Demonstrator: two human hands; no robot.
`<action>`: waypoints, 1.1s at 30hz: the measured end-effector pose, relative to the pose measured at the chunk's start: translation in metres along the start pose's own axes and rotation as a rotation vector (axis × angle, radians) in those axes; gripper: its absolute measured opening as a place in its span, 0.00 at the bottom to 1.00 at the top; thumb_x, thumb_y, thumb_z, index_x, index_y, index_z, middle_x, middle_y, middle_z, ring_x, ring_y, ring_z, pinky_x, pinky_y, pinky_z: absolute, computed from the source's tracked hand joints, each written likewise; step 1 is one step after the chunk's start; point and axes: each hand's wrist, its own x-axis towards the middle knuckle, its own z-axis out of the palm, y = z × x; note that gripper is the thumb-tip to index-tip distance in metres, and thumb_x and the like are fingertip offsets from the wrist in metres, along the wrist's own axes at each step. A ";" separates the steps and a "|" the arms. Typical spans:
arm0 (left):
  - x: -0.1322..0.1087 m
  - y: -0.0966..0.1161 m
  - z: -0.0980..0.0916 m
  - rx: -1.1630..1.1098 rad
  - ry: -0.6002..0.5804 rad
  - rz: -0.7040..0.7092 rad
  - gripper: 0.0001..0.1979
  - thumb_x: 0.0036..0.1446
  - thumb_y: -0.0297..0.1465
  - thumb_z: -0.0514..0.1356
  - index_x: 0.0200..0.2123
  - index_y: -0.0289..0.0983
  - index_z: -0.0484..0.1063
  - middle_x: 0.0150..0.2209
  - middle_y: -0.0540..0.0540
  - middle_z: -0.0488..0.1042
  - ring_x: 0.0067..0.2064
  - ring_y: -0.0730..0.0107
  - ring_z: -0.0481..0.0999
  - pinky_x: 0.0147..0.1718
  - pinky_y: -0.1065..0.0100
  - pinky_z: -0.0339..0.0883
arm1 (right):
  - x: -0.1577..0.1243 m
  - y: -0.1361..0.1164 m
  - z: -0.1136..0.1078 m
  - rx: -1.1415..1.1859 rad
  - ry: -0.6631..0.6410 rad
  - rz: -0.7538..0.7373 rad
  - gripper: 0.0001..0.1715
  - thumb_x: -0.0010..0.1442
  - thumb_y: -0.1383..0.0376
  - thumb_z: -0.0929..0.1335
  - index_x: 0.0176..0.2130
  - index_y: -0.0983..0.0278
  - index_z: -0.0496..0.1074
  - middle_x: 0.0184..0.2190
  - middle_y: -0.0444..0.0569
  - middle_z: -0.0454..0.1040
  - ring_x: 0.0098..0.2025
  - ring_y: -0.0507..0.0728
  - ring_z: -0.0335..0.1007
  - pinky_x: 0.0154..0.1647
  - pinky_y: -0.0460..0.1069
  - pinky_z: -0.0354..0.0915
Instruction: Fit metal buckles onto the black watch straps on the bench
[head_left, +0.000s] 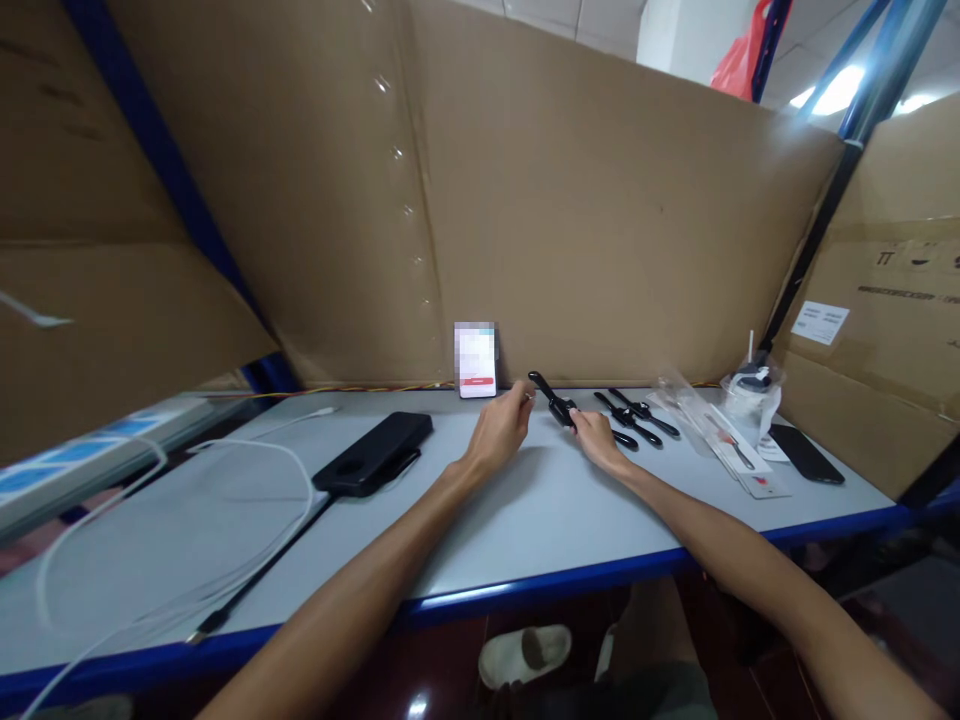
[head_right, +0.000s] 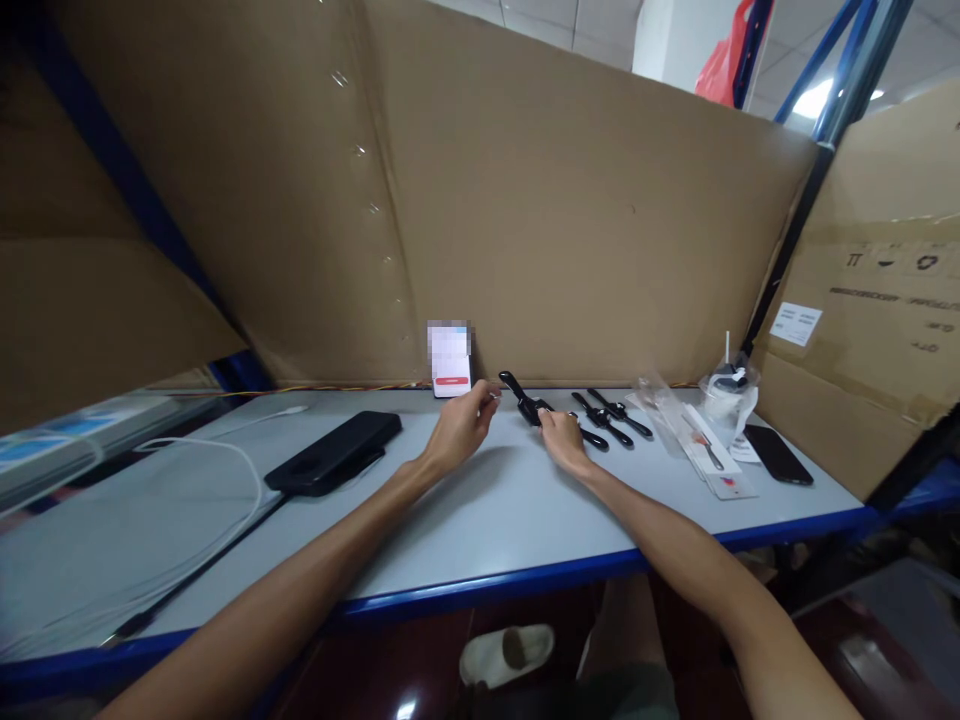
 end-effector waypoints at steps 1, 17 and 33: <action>-0.001 0.002 0.001 -0.022 -0.009 0.013 0.09 0.66 0.31 0.50 0.46 0.39 0.66 0.36 0.44 0.78 0.34 0.64 0.75 0.35 0.67 0.63 | -0.002 -0.003 -0.001 -0.060 -0.019 -0.009 0.30 0.72 0.59 0.57 0.26 0.67 0.76 0.27 0.52 0.79 0.31 0.56 0.73 0.35 0.46 0.58; -0.012 0.022 0.013 -0.026 -0.231 0.076 0.07 0.66 0.28 0.49 0.42 0.40 0.65 0.32 0.46 0.77 0.34 0.62 0.76 0.32 0.68 0.59 | -0.026 -0.028 -0.003 -0.440 -0.156 -0.051 0.29 0.75 0.58 0.55 0.44 0.63 0.81 0.43 0.54 0.82 0.46 0.59 0.77 0.39 0.47 0.60; -0.009 0.022 0.011 -0.022 -0.218 0.054 0.08 0.64 0.27 0.49 0.43 0.39 0.66 0.32 0.44 0.77 0.34 0.60 0.76 0.33 0.66 0.60 | -0.030 -0.031 -0.005 -0.488 -0.165 -0.056 0.30 0.75 0.56 0.55 0.44 0.63 0.81 0.42 0.55 0.82 0.46 0.60 0.78 0.38 0.48 0.60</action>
